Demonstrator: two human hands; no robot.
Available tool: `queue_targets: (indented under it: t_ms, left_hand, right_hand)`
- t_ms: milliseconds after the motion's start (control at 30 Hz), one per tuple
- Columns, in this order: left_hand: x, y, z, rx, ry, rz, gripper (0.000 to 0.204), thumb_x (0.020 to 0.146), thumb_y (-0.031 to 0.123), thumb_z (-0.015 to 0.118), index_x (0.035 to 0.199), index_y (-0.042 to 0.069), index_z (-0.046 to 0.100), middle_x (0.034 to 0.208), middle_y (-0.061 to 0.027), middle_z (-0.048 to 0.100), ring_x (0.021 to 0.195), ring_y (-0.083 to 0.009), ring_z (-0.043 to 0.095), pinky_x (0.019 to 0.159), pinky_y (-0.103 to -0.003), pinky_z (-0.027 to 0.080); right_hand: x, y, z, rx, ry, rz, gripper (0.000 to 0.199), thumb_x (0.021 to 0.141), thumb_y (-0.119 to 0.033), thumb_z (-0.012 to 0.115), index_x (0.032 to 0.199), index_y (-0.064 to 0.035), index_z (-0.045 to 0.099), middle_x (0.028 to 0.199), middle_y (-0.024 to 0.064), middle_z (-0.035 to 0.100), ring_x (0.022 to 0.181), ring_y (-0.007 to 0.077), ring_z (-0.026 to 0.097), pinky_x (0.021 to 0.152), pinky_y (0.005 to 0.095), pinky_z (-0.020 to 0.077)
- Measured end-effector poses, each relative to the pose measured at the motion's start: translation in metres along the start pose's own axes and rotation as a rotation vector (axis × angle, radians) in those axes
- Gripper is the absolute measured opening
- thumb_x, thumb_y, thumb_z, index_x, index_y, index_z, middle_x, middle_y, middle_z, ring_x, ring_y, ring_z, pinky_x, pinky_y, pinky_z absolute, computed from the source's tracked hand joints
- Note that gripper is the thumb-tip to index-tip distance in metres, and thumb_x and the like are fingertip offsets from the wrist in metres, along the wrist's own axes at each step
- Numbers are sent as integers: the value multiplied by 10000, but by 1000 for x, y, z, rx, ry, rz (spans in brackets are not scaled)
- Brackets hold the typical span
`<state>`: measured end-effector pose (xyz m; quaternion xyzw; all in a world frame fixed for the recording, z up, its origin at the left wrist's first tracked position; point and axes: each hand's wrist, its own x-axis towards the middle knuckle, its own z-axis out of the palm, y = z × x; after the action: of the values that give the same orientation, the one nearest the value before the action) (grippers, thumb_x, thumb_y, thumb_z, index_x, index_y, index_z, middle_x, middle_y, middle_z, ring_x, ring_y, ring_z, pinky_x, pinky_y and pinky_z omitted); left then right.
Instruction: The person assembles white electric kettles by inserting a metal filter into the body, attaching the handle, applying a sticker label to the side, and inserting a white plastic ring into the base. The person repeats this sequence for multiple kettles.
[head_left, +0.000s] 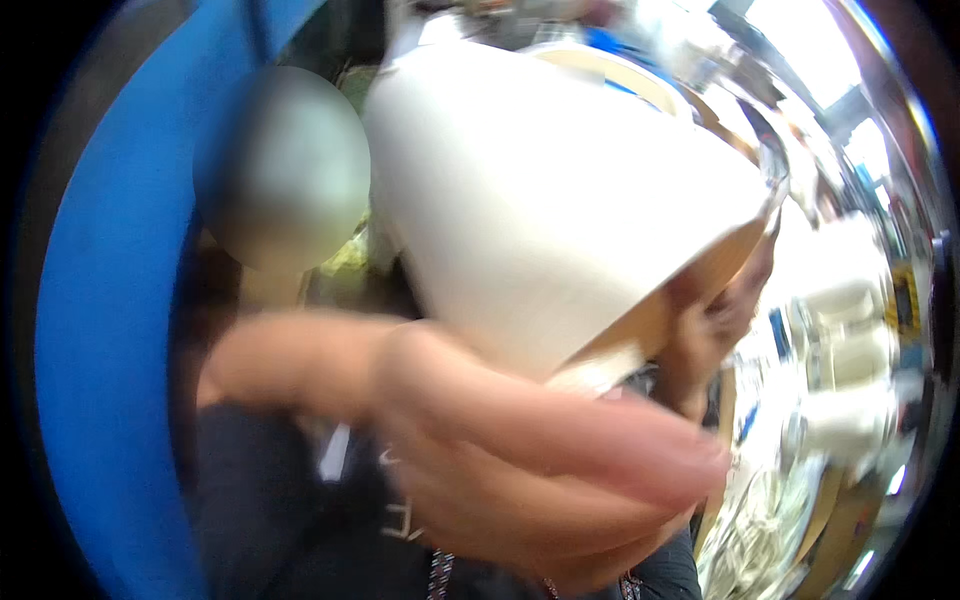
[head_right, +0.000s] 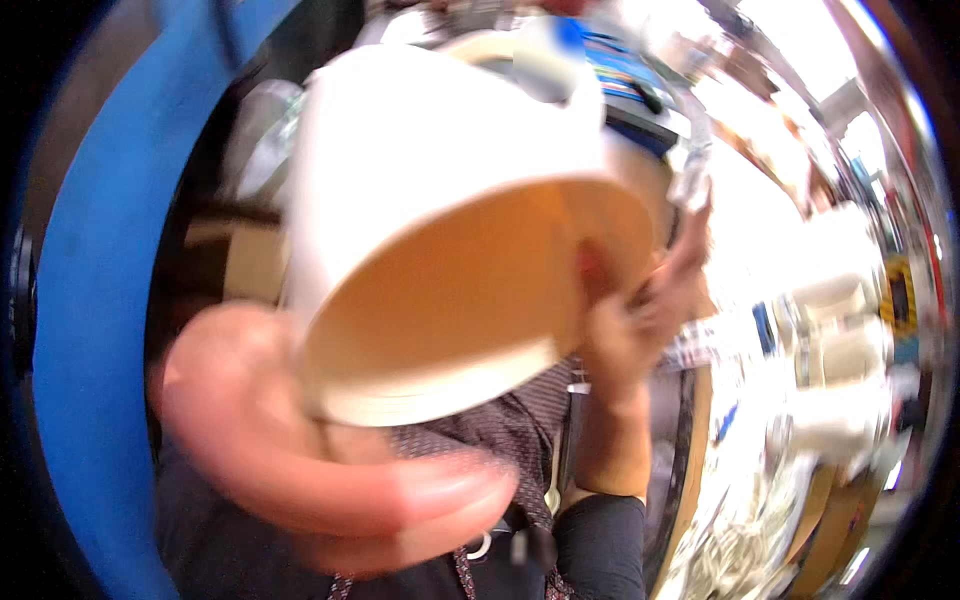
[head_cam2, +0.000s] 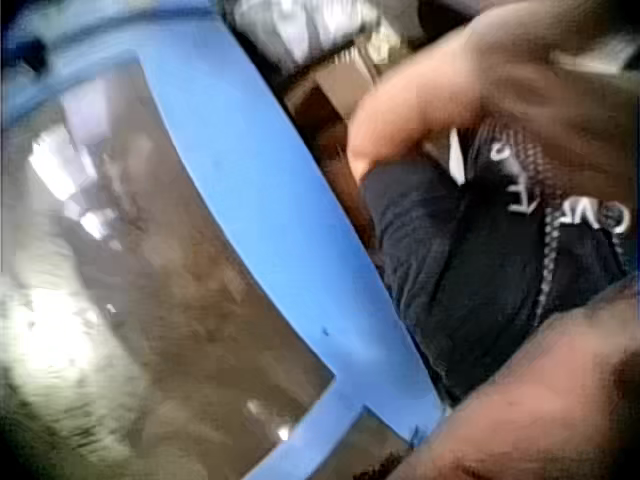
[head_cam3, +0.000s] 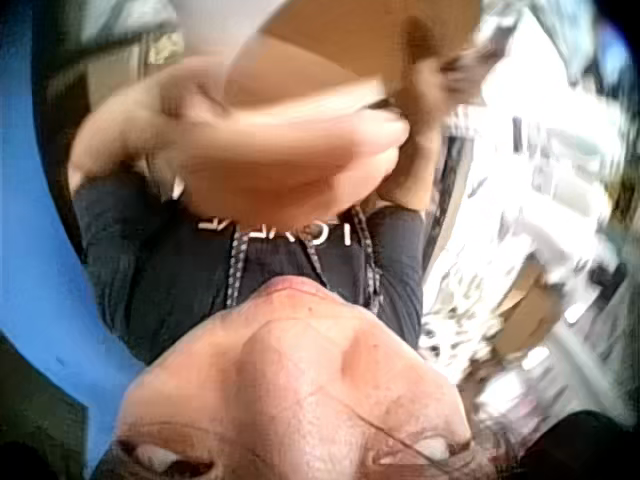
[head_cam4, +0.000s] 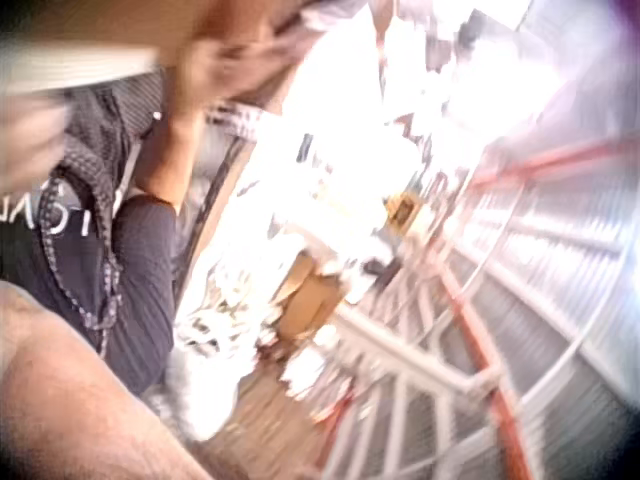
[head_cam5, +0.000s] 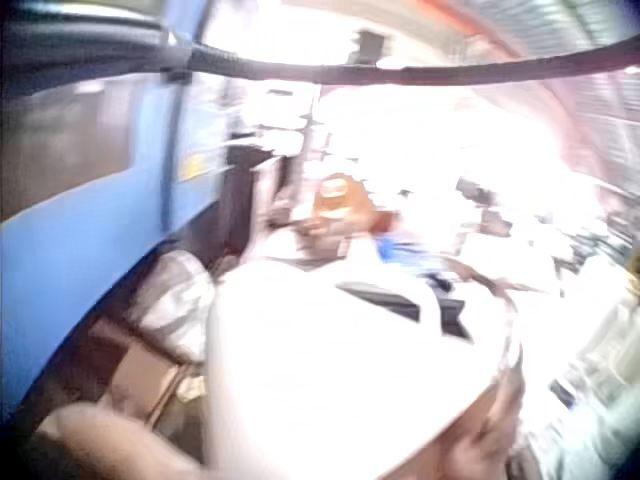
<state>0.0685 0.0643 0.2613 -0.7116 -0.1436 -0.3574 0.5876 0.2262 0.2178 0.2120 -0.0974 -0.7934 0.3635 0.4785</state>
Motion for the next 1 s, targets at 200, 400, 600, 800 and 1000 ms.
queue_targets:
  t_ms: [200,400,600,800,1000]
  left_hand:
    - [-126,99,-25,-350,-401,-1089,461,754,213,771,1158,112,574,1382,-290,421,1322,-473,366,1097,-544,306]
    - [-142,260,-21,-376,-906,-1249,736,644,-41,647,1301,284,575,1511,-129,318,1388,-431,267,1086,-562,323]
    - [-129,221,-24,-454,-744,-1467,393,739,274,754,1106,149,691,1408,-183,393,1326,-427,328,1077,-530,314]
    - [-144,222,-17,-508,-334,-1933,93,868,118,641,865,37,685,1287,-144,431,1347,-361,325,1099,-490,274]
    - [-126,231,-19,-642,-259,-2035,517,866,50,563,1338,42,354,1504,-179,166,1414,-327,208,1151,-465,181]
  right_hand:
    - [-85,85,40,-268,-15,-434,808,767,59,642,1462,10,233,1241,230,586,1108,365,614,979,449,475]
    - [-194,77,-5,-78,-469,175,944,657,-68,810,1451,-55,301,1438,223,380,1342,381,380,1085,439,347]
    - [-178,65,-11,28,73,295,217,702,55,748,902,9,677,938,118,647,821,204,605,721,285,484]
    - [-195,75,30,742,0,1132,133,841,-129,720,884,-5,700,757,6,649,689,56,550,634,197,421]
    - [-199,67,40,645,-72,1115,131,840,-122,730,877,1,710,748,13,661,689,56,567,642,205,449]
